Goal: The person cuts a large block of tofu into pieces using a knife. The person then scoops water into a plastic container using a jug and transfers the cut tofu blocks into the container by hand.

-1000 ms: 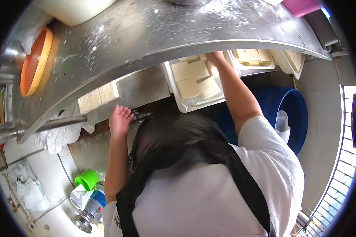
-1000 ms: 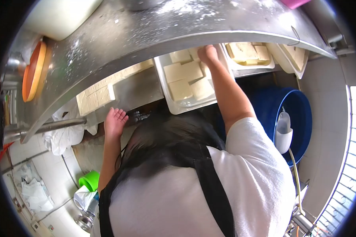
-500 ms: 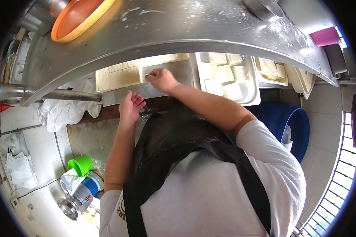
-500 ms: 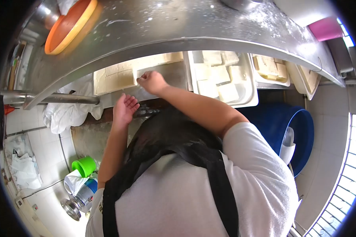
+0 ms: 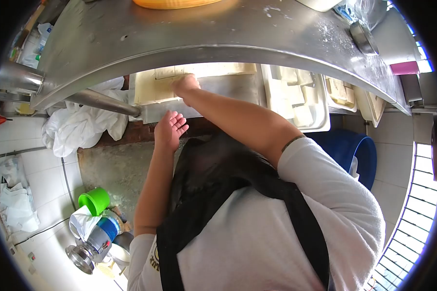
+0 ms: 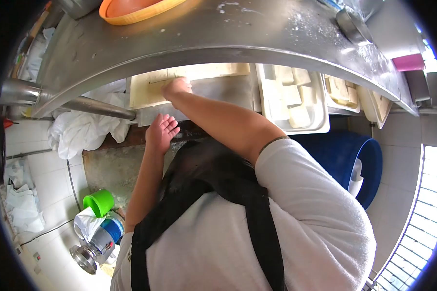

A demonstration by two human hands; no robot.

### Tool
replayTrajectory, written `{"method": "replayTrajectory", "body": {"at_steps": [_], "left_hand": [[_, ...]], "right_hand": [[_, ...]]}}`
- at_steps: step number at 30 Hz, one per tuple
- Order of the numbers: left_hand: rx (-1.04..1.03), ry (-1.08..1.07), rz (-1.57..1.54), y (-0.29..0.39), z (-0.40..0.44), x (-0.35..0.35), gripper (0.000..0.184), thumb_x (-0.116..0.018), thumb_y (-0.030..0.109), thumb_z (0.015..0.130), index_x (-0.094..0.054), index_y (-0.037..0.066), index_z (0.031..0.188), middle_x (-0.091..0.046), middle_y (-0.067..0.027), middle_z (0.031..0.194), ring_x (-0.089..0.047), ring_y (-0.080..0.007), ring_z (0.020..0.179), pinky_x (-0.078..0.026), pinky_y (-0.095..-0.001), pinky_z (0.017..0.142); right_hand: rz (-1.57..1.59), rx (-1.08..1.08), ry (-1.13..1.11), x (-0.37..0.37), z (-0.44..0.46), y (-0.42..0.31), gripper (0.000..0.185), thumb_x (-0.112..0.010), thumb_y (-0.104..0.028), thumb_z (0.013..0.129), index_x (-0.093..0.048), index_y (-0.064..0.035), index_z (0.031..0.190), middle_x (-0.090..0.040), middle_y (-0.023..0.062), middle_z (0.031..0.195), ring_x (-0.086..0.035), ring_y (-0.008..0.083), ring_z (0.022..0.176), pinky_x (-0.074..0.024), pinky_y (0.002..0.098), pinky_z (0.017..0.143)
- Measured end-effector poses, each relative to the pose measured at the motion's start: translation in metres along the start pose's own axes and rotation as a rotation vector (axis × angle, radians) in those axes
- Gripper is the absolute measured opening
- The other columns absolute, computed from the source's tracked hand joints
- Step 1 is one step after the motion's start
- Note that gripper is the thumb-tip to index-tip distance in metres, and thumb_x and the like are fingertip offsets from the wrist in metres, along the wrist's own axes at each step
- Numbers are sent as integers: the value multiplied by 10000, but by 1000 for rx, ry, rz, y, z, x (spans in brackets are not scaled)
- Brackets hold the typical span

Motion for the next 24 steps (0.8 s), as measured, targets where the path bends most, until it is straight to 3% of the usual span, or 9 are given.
{"method": "replayTrajectory", "body": {"at_steps": [4,5,7,10,12,15,19,21,24], "left_hand": [[9,-42,1,8,12,1,542,-605,422,1023,-538,-32,1312,-611,-127,1163,-603,-268,1049,-526,-484,949],[7,-50,11,10,13,0,543,-606,421,1023,-535,-31,1314,-611,-126,1156,-603,-267,1045,-526,-483,950],[8,-57,25,14,16,0,544,-607,421,1022,-532,-30,1317,-611,-125,1150,-604,-265,1040,-526,-481,950],[21,-91,52,17,24,1,551,-605,420,1023,-520,-34,1325,-604,-126,1156,-602,-265,1041,-524,-484,955],[21,-95,31,18,29,-3,604,-602,421,1024,-471,-47,1382,-582,-149,1228,-589,-283,1098,-510,-492,996],[54,-102,-29,21,35,-11,670,-586,430,1033,-400,-59,1451,-528,-180,1338,-559,-311,1194,-483,-501,1055],[92,-134,-62,24,38,-19,710,-559,444,1047,-341,-62,1495,-479,-196,1412,-527,-330,1265,-460,-505,1092],[103,-174,-85,23,40,-23,710,-528,454,1061,-325,-61,1507,-460,-193,1432,-515,-335,1287,-456,-517,1098],[120,-184,-84,18,46,-24,690,-516,467,1065,-345,-53,1485,-506,-175,1370,-548,-337,1238,-473,-533,1071]], "right_hand": [[93,167,-157,8,17,7,640,-789,-316,844,-576,3,1356,-626,195,1389,-627,322,1267,-558,452,972],[394,-15,-88,14,18,12,589,-793,-301,847,-612,-3,1322,-653,190,1355,-667,308,1216,-588,441,918],[617,-136,-93,-3,53,15,585,-833,-296,821,-632,-16,1293,-677,189,1309,-689,319,1167,-595,442,886],[569,-236,20,17,39,21,575,-900,-338,776,-673,-67,1230,-718,113,1138,-691,248,1026,-533,429,840],[682,-73,-226,18,37,22,520,-910,-342,775,-701,-73,1168,-728,111,1083,-703,250,958,-527,441,808],[743,-114,-368,23,20,23,474,-923,-305,765,-710,-67,1115,-734,110,1031,-709,235,911,-528,417,772],[698,48,-367,21,19,35,473,-923,-240,761,-688,-33,1116,-730,112,1041,-711,236,919,-546,409,797],[380,246,-215,29,10,37,478,-901,-171,777,-658,10,1147,-726,128,1059,-716,246,944,-562,412,812],[439,313,-220,48,-5,42,475,-867,-117,800,-635,29,1187,-725,144,1092,-724,257,979,-584,427,845]]}}
Point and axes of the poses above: each hand's wrist, its own z-axis towards the middle knuckle, its own x-axis out of the back of the hand, y = z × x, the point moved 2 cm from there along z, towards the middle knuckle
